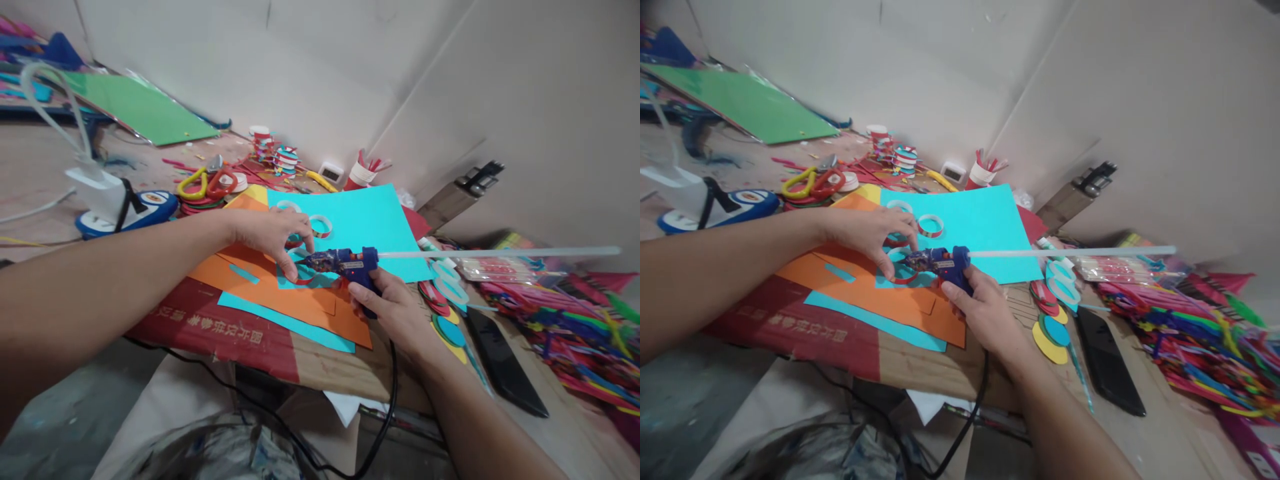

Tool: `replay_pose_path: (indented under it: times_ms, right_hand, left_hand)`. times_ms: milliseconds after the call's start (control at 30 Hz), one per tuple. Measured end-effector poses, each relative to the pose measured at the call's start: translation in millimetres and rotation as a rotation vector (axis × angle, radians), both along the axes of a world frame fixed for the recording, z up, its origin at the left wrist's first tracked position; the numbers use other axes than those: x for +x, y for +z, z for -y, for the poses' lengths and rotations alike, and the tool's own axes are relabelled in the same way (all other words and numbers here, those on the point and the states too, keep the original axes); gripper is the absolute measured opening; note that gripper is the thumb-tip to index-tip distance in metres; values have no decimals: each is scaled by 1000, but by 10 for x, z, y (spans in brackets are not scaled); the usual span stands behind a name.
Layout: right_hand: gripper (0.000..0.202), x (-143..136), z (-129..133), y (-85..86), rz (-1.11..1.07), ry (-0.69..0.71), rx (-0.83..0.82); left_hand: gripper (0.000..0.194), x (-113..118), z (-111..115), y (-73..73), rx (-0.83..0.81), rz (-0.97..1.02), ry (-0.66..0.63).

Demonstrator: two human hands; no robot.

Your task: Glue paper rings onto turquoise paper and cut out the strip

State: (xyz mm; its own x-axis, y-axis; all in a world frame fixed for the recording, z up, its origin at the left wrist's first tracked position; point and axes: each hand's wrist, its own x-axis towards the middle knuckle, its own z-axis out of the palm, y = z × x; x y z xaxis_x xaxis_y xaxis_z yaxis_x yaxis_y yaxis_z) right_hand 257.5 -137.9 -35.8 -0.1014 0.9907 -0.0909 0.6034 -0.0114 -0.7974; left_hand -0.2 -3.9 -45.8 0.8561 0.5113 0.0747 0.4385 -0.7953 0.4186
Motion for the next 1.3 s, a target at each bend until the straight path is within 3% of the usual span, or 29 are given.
replay_pose_path:
  times_ms: [733, 967, 1133, 1300]
  right_hand:
    - [34, -40, 6, 17, 14, 38, 103]
    - [33, -40, 9, 41, 33, 42, 89]
    - [33, -66, 9, 79, 45, 46, 104]
    - [34, -69, 31, 130, 105, 26, 131]
  left_hand:
    - [64, -9, -9, 14, 20, -36, -6]
    - [66, -46, -60, 20, -8, 47, -44]
    - [46, -25, -31, 215, -11, 240, 53]
    - [40, 147, 155, 597, 15, 418, 82]
